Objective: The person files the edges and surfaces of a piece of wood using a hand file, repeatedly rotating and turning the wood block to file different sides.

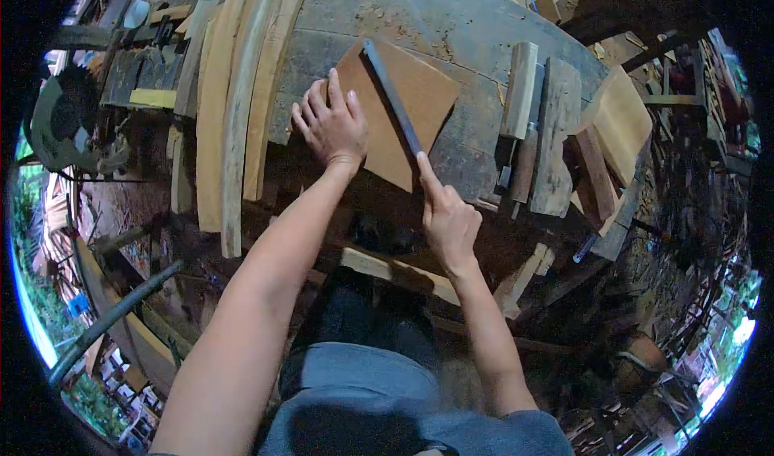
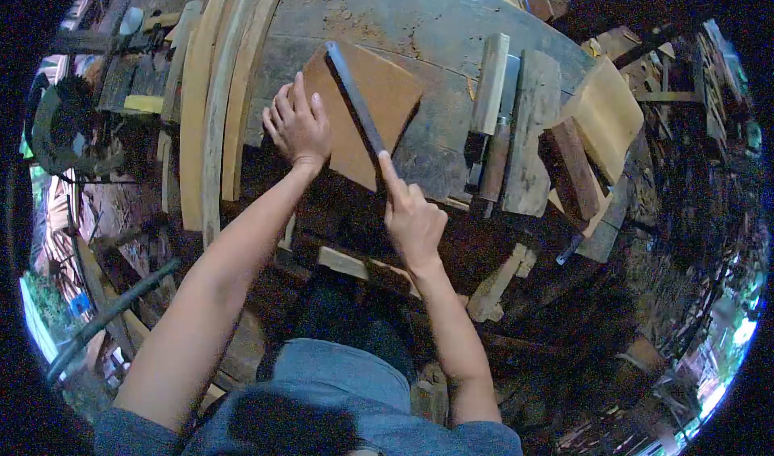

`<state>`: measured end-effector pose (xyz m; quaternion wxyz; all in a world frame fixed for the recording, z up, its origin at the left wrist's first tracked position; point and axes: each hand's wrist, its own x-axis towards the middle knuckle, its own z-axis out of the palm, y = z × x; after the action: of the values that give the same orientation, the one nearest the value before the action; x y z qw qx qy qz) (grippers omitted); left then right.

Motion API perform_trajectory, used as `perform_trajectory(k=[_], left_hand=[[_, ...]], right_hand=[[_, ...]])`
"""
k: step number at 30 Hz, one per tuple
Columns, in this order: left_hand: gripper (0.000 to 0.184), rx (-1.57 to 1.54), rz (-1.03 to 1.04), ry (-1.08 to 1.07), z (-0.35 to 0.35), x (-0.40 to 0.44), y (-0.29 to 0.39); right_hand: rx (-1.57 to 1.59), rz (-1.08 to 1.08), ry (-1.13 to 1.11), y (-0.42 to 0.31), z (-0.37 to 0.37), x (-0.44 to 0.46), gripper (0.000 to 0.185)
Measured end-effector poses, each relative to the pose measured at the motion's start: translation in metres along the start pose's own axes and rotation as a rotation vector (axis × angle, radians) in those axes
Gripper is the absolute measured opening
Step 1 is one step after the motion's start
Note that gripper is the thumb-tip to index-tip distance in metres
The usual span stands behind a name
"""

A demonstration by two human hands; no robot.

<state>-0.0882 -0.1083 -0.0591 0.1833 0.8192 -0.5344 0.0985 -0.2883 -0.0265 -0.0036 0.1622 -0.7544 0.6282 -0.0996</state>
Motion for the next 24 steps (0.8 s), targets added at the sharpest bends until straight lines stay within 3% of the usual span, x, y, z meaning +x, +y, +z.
perform_trajectory(k=[7,14,18,20,24], left_hand=[[0.047,0.024,0.008,0.018,-0.002,0.002,0.001],[0.046,0.015,0.003,0.046,-0.002,-0.001,-0.001],[0.046,-0.008,0.016,0.054,-0.001,0.000,0.001],[0.047,0.011,0.018,0.066,0.003,0.000,-0.001],[0.047,0.010,0.011,0.066,0.004,0.002,-0.001]], right_hand=[[-0.048,0.054,0.192,0.005,0.004,0.087,0.057],[-0.030,0.007,0.009,-0.004,0.005,-0.001,0.059],[-0.133,0.036,0.089,0.012,0.005,0.075,0.058],[-0.054,0.030,0.234,0.014,0.011,0.092,0.056],[-0.016,0.058,0.073,-0.004,0.011,0.036,0.059]])
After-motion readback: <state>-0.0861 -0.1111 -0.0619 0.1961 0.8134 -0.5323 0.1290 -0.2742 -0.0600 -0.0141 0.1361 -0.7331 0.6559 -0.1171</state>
